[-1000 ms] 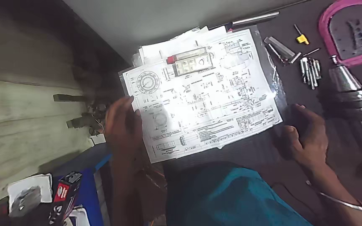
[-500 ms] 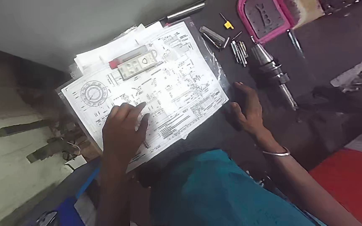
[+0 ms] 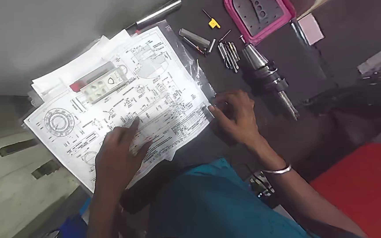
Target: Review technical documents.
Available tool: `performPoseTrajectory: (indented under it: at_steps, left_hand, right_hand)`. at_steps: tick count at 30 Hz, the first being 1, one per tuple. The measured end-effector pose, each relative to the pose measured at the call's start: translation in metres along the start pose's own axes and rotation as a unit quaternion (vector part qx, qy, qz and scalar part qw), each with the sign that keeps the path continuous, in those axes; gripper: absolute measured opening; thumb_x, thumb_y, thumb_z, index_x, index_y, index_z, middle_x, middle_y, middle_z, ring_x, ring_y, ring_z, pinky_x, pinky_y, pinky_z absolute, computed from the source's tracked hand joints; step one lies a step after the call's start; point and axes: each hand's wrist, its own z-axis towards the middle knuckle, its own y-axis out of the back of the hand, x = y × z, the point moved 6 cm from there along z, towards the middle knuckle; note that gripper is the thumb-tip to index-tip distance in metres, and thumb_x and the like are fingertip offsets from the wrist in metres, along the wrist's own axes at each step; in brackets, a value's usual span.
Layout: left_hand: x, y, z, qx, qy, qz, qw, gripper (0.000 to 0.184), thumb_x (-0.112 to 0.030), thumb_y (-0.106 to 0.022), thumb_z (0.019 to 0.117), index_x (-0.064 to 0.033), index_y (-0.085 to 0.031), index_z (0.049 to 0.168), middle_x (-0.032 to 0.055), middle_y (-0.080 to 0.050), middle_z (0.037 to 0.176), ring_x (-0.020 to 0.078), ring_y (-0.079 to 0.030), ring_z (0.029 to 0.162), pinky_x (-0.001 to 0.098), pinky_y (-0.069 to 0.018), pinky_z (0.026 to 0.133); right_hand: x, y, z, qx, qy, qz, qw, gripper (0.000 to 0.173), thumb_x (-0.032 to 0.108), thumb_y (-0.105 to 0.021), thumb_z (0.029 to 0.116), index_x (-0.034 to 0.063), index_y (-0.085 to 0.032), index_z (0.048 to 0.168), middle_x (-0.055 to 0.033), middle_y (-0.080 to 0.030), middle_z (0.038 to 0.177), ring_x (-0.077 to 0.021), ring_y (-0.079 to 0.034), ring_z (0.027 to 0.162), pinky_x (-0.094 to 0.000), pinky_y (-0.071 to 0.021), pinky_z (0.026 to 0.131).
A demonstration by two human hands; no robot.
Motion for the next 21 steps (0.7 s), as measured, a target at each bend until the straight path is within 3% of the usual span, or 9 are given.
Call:
performPoseTrajectory:
  at_steps: [2, 4, 7, 10, 12, 14, 16, 18, 21]
  left_hand:
    - [-0.001, 0.0, 0.002, 0.008, 0.009, -0.014, 1.0, 0.069, -0.059, -0.065, 0.0869, -0.0182, -0.062, 0.142, 0.0133, -0.067, 0.104, 0.0318, -0.064, 0.09, 0.049, -0.0525, 0.071]
    - [-0.002, 0.001, 0.001, 0.011, 0.012, -0.024, 1.0, 0.068, -0.058, -0.066, 0.0874, -0.0181, -0.062, 0.143, 0.0127, -0.067, 0.103, 0.0299, -0.063, 0.09, 0.0476, -0.052, 0.073]
    - [-0.001, 0.001, 0.001, 0.013, 0.017, -0.032, 0.999, 0.068, -0.06, -0.066, 0.0884, -0.0193, -0.061, 0.143, 0.0122, -0.067, 0.103, 0.0271, -0.062, 0.09, 0.0451, -0.052, 0.075]
    - [-0.001, 0.0, 0.002, 0.015, 0.017, -0.03, 0.999, 0.069, -0.059, -0.066, 0.0883, -0.0179, -0.061, 0.143, 0.0129, -0.067, 0.103, 0.0274, -0.062, 0.089, 0.0443, -0.0516, 0.075]
    - [-0.003, 0.001, 0.002, 0.02, 0.018, -0.021, 0.999, 0.068, -0.059, -0.064, 0.0897, -0.0165, -0.061, 0.143, 0.014, -0.067, 0.103, 0.0284, -0.063, 0.089, 0.0446, -0.0521, 0.075]
    - [-0.008, 0.002, 0.002, 0.031, 0.018, -0.008, 0.999, 0.066, -0.056, -0.062, 0.0919, -0.0164, -0.059, 0.145, 0.0152, -0.067, 0.105, 0.0307, -0.063, 0.091, 0.0462, -0.0516, 0.077]
    - [-0.019, 0.006, 0.006, 0.033, 0.004, 0.001, 0.999, 0.058, -0.049, -0.062, 0.0945, -0.0195, -0.06, 0.145, 0.0165, -0.066, 0.106, 0.0322, -0.064, 0.091, 0.0465, -0.0531, 0.075]
    - [-0.031, 0.007, 0.012, 0.044, -0.017, 0.002, 0.999, 0.049, -0.037, -0.06, 0.0967, -0.0242, -0.06, 0.144, 0.018, -0.064, 0.109, 0.0342, -0.064, 0.091, 0.0473, -0.054, 0.071]
    - [-0.042, 0.006, 0.02, 0.078, -0.049, 0.005, 0.996, 0.051, -0.022, -0.06, 0.0964, -0.0295, -0.057, 0.147, 0.0197, -0.063, 0.112, 0.0373, -0.064, 0.092, 0.0493, -0.0552, 0.07]
  right_hand:
    - [0.001, 0.004, 0.011, 0.032, -0.032, 0.084, 0.995, 0.035, 0.043, -0.071, 0.092, 0.0127, -0.064, 0.107, 0.0014, -0.064, 0.092, -0.0114, -0.062, 0.083, -0.0393, -0.0513, 0.076]
    - [0.0, 0.005, 0.02, 0.073, -0.056, 0.202, 0.975, 0.035, 0.03, -0.077, 0.0899, 0.0109, -0.057, 0.112, 0.0011, -0.066, 0.089, -0.0074, -0.063, 0.07, -0.0261, -0.056, 0.06]
    - [-0.006, 0.006, 0.026, 0.118, -0.1, 0.206, 0.966, 0.05, 0.031, -0.083, 0.0838, 0.0126, -0.057, 0.122, -0.0043, -0.062, 0.108, -0.0104, -0.065, 0.076, -0.0288, -0.0602, 0.064]
    - [-0.009, 0.011, 0.025, 0.155, -0.095, 0.049, 0.982, 0.067, 0.06, -0.076, 0.0825, 0.0192, -0.055, 0.131, 0.003, -0.067, 0.094, -0.0072, -0.064, 0.075, -0.0325, -0.0565, 0.065]
    - [-0.011, 0.01, 0.025, 0.181, -0.093, 0.041, 0.978, 0.071, 0.056, -0.074, 0.0857, 0.0212, -0.05, 0.142, 0.0029, -0.068, 0.089, -0.0075, -0.064, 0.071, -0.0335, -0.0566, 0.064]
    - [-0.014, 0.006, 0.026, 0.213, -0.119, 0.13, 0.961, 0.076, 0.038, -0.078, 0.0878, 0.0264, -0.042, 0.153, 0.0028, -0.072, 0.091, -0.0052, -0.068, 0.073, -0.0269, -0.0596, 0.068]
    - [-0.012, 0.003, 0.027, 0.231, -0.133, 0.255, 0.93, 0.064, 0.022, -0.079, 0.0881, 0.0203, -0.052, 0.146, 0.0026, -0.073, 0.094, -0.0056, -0.07, 0.079, -0.0224, -0.0609, 0.072]
    - [-0.01, 0.002, 0.028, 0.24, -0.129, 0.341, 0.9, 0.034, 0.013, -0.076, 0.089, 0.0114, -0.067, 0.121, 0.0028, -0.075, 0.095, -0.0056, -0.072, 0.084, -0.0207, -0.0616, 0.075]
    - [-0.017, -0.002, 0.026, 0.254, -0.135, 0.405, 0.868, 0.015, 0.01, -0.071, 0.0918, 0.0143, -0.074, 0.106, 0.0061, -0.074, 0.088, -0.0015, -0.069, 0.076, -0.0173, -0.0587, 0.07]
